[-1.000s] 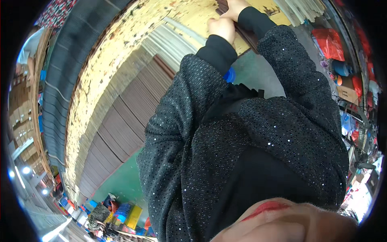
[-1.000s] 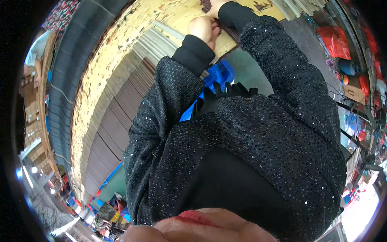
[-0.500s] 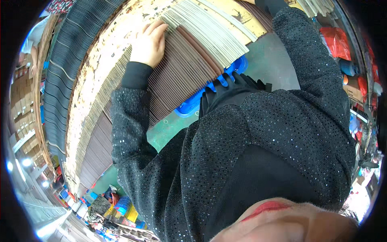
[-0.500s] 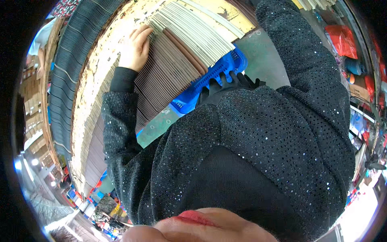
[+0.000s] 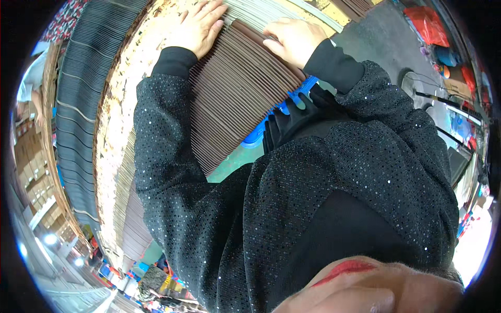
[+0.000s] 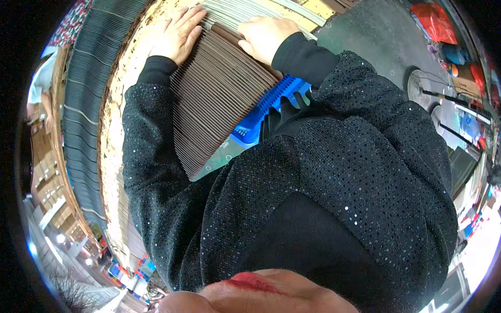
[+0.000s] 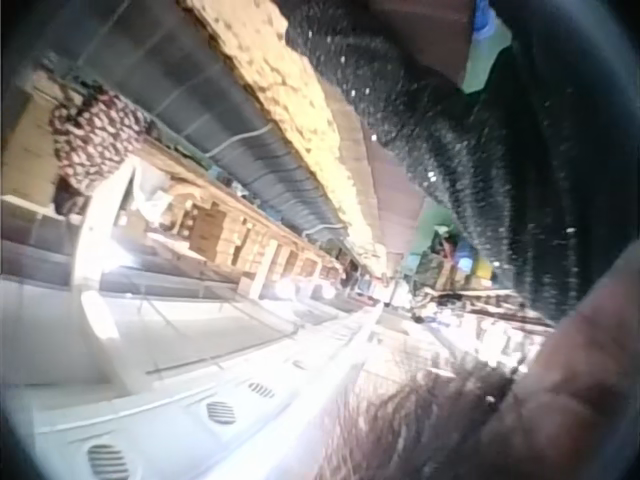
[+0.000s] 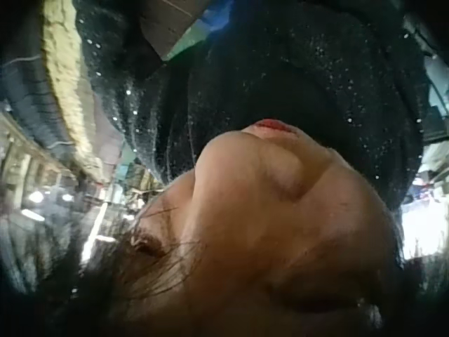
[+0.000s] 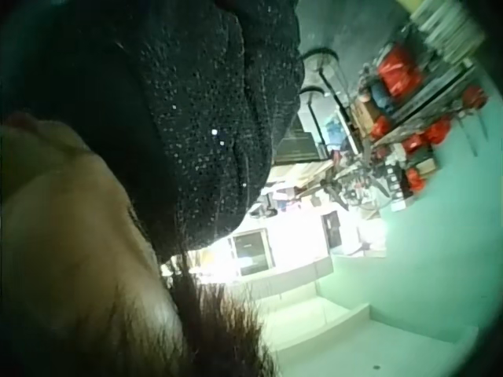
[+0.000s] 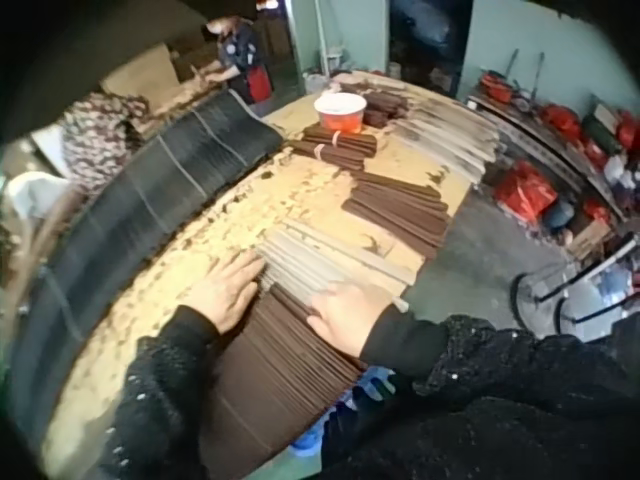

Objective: Organizing thin brown strips on a workbench and tying them into bundles using white string.

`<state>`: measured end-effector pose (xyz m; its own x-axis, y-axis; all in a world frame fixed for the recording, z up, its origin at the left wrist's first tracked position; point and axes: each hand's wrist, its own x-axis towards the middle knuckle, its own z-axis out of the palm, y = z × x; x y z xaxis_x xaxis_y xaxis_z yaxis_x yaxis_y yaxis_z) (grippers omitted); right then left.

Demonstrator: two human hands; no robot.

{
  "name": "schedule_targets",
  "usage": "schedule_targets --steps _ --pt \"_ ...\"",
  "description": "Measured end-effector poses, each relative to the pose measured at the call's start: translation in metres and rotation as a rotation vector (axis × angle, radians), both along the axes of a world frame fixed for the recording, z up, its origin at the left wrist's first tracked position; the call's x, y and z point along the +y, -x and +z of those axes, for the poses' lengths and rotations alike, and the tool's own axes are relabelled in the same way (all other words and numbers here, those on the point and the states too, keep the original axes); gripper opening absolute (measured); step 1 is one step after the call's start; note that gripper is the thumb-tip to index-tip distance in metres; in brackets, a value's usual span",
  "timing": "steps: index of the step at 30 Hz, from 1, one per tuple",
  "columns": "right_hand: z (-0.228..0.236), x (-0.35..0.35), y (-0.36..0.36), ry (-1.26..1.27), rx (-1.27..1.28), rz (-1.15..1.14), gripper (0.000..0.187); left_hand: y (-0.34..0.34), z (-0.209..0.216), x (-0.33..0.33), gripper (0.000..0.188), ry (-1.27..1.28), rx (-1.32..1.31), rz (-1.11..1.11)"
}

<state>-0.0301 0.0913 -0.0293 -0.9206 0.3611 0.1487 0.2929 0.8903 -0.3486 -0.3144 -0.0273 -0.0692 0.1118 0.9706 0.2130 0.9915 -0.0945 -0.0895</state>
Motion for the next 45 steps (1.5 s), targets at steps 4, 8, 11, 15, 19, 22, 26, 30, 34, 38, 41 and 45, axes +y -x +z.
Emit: schedule_targets --steps 4,8,11,15,19,22,26,30,34,38,41,45 --pt "0.002 -0.007 0.002 -0.140 -0.030 -0.027 0.026 -0.003 -0.006 -0.006 0.047 0.063 -0.104 0.005" --pt "0.016 -0.014 0.010 -0.152 -0.155 -0.036 0.027 -0.005 -0.007 -0.009 0.049 0.026 -0.207 -0.044" --pt "0.007 -0.017 0.019 -0.141 -0.179 -0.084 0.025 -0.003 -0.005 -0.013 0.050 0.030 -0.214 -0.059" --pt "0.006 -0.020 0.014 -0.101 -0.130 -0.107 0.024 -0.004 0.000 -0.012 0.050 0.025 -0.177 -0.083" --pt "0.017 -0.021 0.015 -0.057 -0.119 -0.094 0.023 -0.003 -0.001 -0.013 0.049 0.024 -0.229 -0.085" --pt "0.007 -0.024 0.016 -0.074 -0.123 -0.128 0.022 -0.009 0.003 -0.012 0.048 -0.002 -0.265 -0.091" --pt "-0.002 -0.025 0.013 -0.142 -0.127 -0.148 0.025 -0.007 -0.004 -0.006 0.050 -0.053 -0.396 -0.123" --pt "-0.003 -0.028 0.011 -0.104 -0.104 -0.190 0.028 -0.011 -0.001 -0.011 0.049 -0.050 -0.363 -0.115" --pt "-0.008 -0.028 0.006 -0.104 0.012 -0.207 0.027 -0.015 0.000 -0.010 0.044 -0.060 -0.481 -0.132" --pt "-0.003 -0.030 0.005 -0.032 -0.061 -0.182 0.025 -0.014 0.001 -0.010 0.041 -0.072 -0.488 -0.123" --pt "-0.011 -0.030 0.005 -0.061 -0.023 -0.235 0.023 -0.012 0.000 -0.011 0.041 -0.072 -0.448 -0.107" --pt "-0.009 -0.030 0.007 -0.049 -0.050 -0.213 0.023 -0.011 -0.002 -0.013 0.041 -0.097 -0.439 -0.114"
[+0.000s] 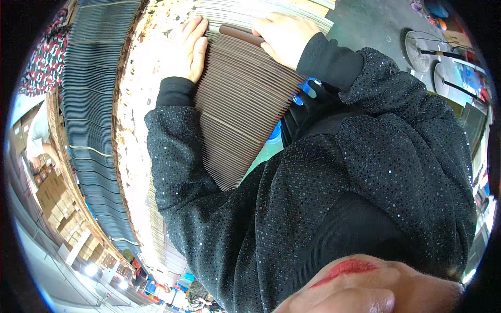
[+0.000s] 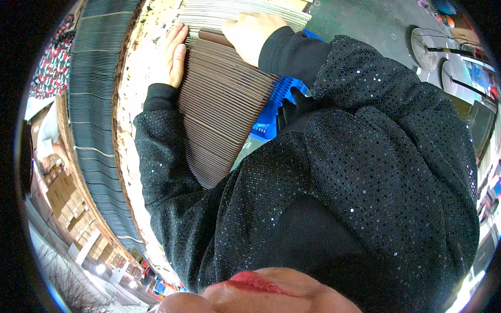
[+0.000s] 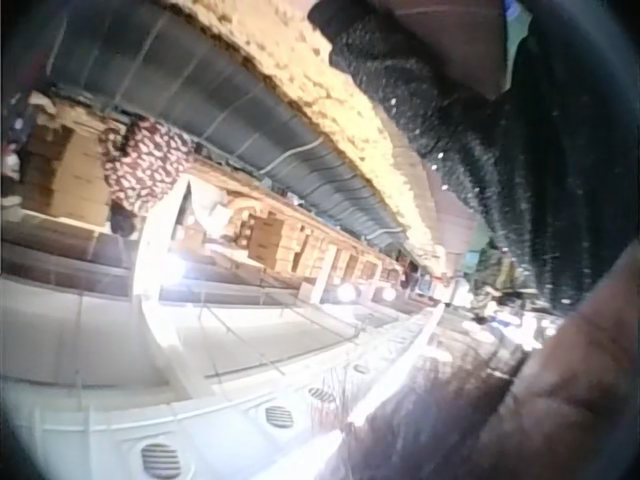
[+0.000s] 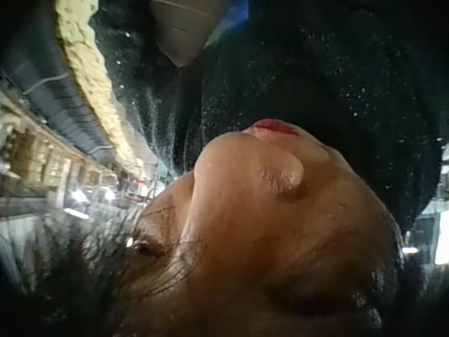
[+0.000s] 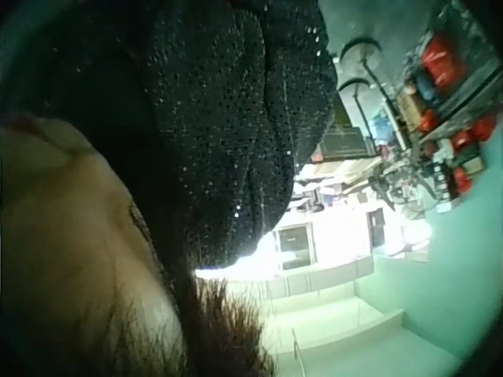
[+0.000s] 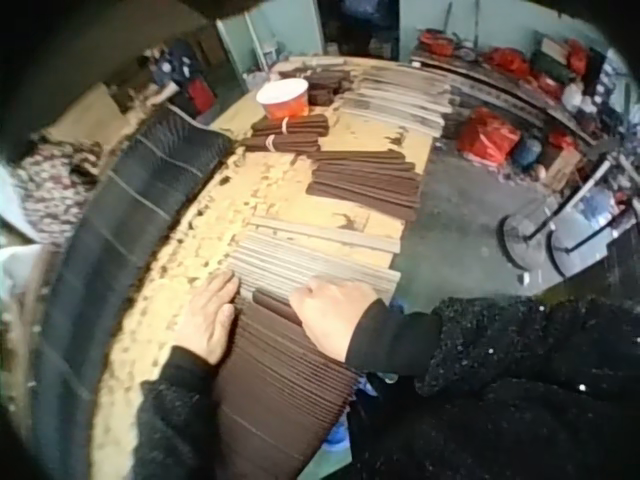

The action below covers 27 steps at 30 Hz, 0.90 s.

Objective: Organizing thin brown strips on a workbench and tying them into bundles using white string.

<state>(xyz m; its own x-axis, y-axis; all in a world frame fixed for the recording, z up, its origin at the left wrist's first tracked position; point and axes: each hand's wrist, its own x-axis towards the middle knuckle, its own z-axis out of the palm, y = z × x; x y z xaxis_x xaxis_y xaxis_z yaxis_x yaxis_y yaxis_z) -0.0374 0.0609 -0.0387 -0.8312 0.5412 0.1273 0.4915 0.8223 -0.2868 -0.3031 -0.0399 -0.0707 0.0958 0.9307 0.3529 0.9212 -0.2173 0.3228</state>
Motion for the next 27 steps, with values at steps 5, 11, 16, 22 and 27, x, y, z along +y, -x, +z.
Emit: schedule_targets --steps 5,11,16,22,27 --pt "0.002 -0.004 0.002 -0.022 0.006 -0.043 0.025 -0.002 -0.001 0.002 0.042 0.029 -0.061 -0.005" --pt "0.010 0.013 0.010 0.171 -0.123 0.028 0.023 0.001 -0.005 0.000 0.042 0.036 -0.052 0.005" --pt "0.004 0.026 0.015 0.275 -0.050 0.074 0.029 0.004 -0.011 0.001 0.042 0.008 -0.047 -0.006" --pt "0.006 0.034 0.011 0.342 0.322 0.048 0.017 0.008 -0.009 0.004 0.044 0.034 -0.022 -0.036" --pt "0.046 0.043 0.008 1.057 0.359 -0.043 0.022 0.025 -0.019 0.001 0.045 0.080 -0.049 -0.054"
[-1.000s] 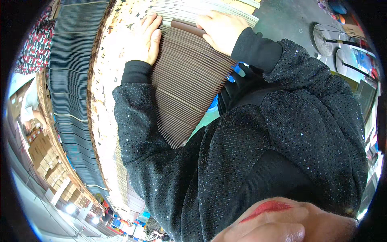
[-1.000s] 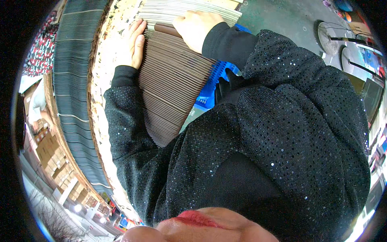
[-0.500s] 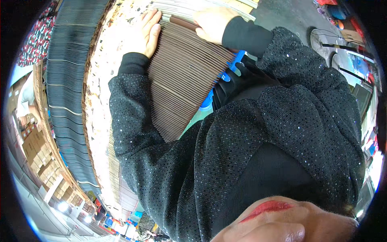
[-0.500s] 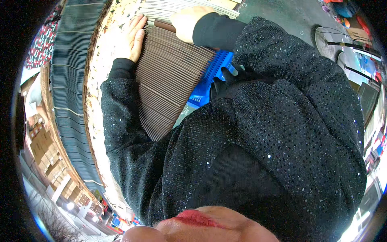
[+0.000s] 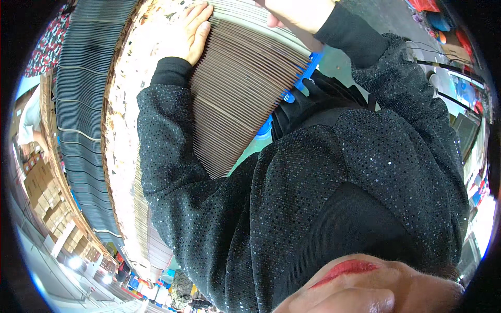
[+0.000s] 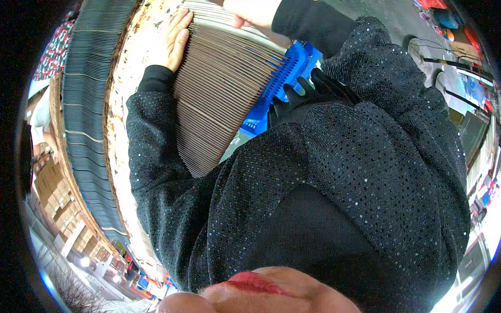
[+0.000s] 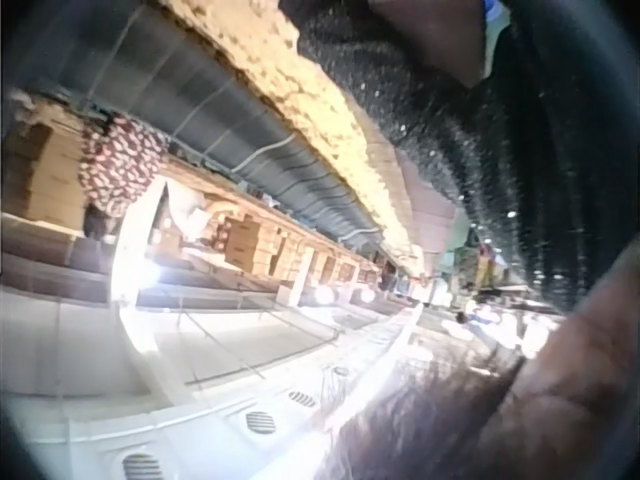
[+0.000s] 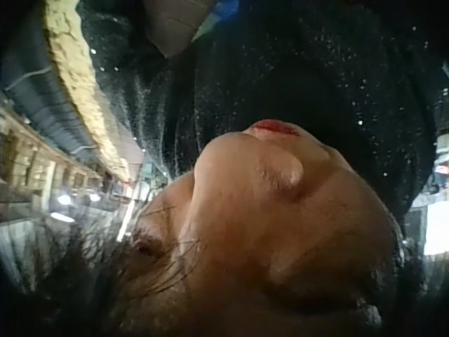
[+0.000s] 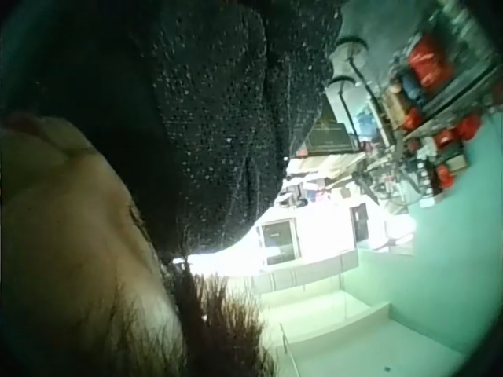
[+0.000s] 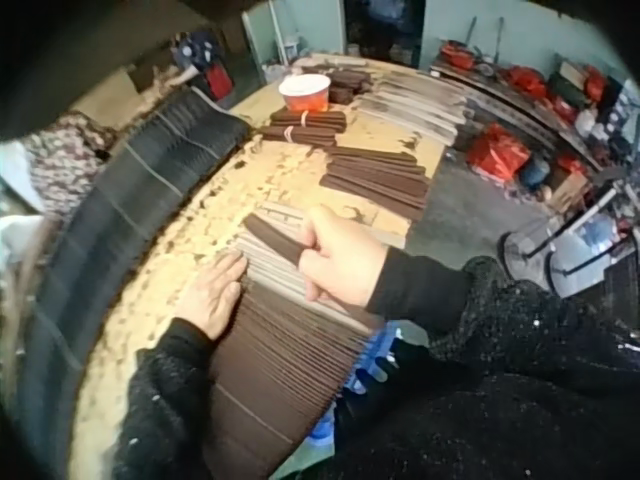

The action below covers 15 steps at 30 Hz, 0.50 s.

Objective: Organizing thin brown strips on a workbench and tying them into bundles using white string.

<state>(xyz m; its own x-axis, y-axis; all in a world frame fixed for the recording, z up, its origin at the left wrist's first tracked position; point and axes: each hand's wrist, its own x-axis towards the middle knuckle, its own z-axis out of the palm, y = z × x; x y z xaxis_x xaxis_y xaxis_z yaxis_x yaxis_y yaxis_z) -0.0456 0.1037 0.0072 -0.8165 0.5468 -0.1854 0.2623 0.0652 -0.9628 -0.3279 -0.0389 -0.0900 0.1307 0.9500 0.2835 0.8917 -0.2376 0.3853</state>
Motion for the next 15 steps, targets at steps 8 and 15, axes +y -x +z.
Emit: schedule_targets --steps 8,15 --pt "-0.055 -0.019 0.018 -0.599 -0.256 0.117 0.038 -0.006 0.006 0.005 0.045 -0.038 0.089 -0.026" --pt "-0.060 0.007 0.028 -0.686 -0.247 0.179 0.034 -0.031 0.037 -0.001 0.050 0.109 0.164 0.083"
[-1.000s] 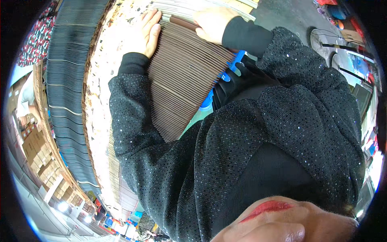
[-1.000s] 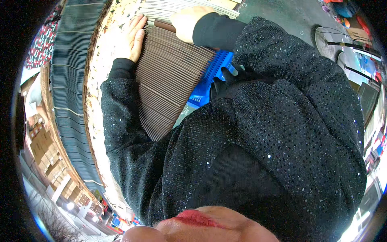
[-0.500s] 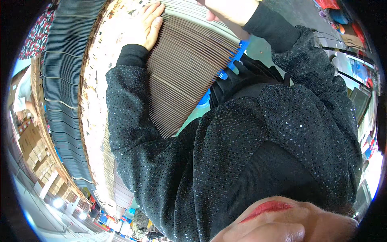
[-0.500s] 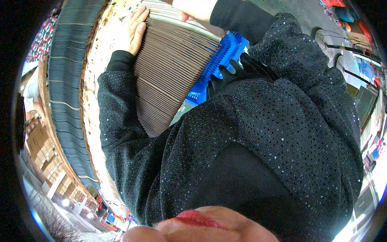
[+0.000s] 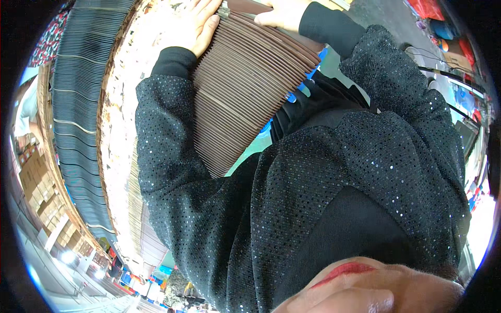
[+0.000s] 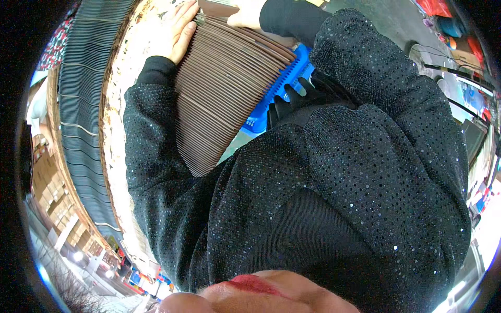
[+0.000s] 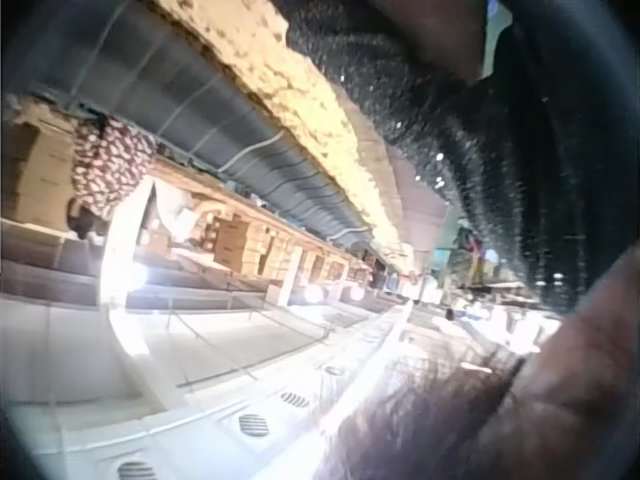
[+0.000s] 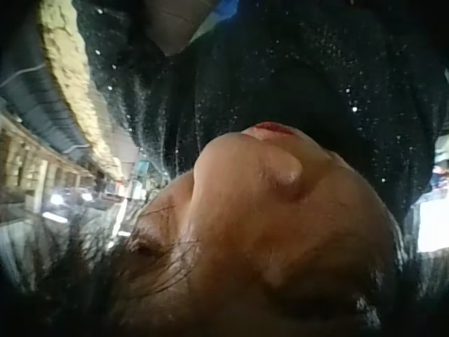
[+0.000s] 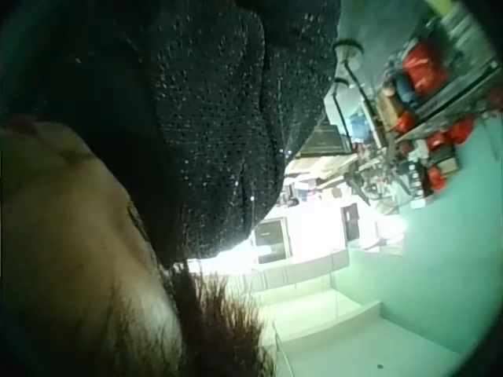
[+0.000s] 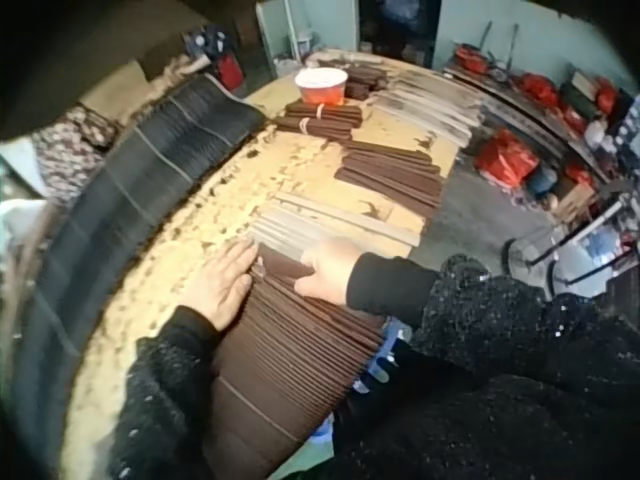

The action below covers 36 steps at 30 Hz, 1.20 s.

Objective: Organizing thin brown strips on a workbench and tying them into bundles using white string.

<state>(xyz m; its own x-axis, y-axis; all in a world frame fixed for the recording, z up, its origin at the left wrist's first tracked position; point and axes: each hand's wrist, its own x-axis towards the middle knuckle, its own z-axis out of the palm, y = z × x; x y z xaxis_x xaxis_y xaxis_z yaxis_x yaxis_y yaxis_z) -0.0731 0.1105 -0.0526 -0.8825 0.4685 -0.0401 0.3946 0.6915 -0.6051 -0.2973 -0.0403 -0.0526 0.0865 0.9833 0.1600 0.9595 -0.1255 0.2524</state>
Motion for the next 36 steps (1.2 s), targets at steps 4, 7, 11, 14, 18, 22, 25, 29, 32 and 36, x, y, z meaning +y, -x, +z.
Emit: schedule_targets --steps 4,7,11,14,18,22,25,29,32,36 --pt "0.010 -0.008 0.002 0.026 0.050 0.005 0.033 0.001 -0.001 -0.001 0.050 -0.005 0.004 0.016" --pt "0.022 -0.018 0.002 -0.041 0.053 0.011 0.028 0.000 -0.004 0.001 0.050 0.001 0.010 0.014" --pt "0.041 -0.031 0.011 -0.184 -0.217 0.103 0.022 0.002 -0.005 0.001 0.049 -0.017 0.049 0.006" --pt "0.033 -0.024 0.008 -0.149 -0.126 0.112 0.026 -0.001 -0.007 0.004 0.049 -0.012 0.030 -0.004" --pt "0.056 -0.003 -0.004 -0.202 0.135 0.001 0.032 0.018 -0.021 0.004 0.047 -0.186 0.003 -0.146" --pt "0.032 0.001 -0.004 -0.030 0.337 0.021 0.042 0.010 -0.011 0.003 0.049 -0.037 0.027 -0.030" --pt "0.011 -0.014 0.003 0.134 0.178 -0.190 0.043 0.002 -0.003 0.005 0.050 -0.005 0.040 -0.013" --pt "0.008 -0.025 0.001 0.121 0.188 -0.202 0.044 0.000 -0.002 0.001 0.052 0.015 0.051 0.019" --pt "0.029 -0.026 -0.003 0.269 0.058 -0.089 0.040 0.003 0.000 -0.002 0.054 0.016 0.054 -0.003" --pt "0.021 -0.021 0.001 0.124 -0.041 -0.056 0.037 -0.002 -0.001 0.004 0.053 0.010 0.031 -0.022"
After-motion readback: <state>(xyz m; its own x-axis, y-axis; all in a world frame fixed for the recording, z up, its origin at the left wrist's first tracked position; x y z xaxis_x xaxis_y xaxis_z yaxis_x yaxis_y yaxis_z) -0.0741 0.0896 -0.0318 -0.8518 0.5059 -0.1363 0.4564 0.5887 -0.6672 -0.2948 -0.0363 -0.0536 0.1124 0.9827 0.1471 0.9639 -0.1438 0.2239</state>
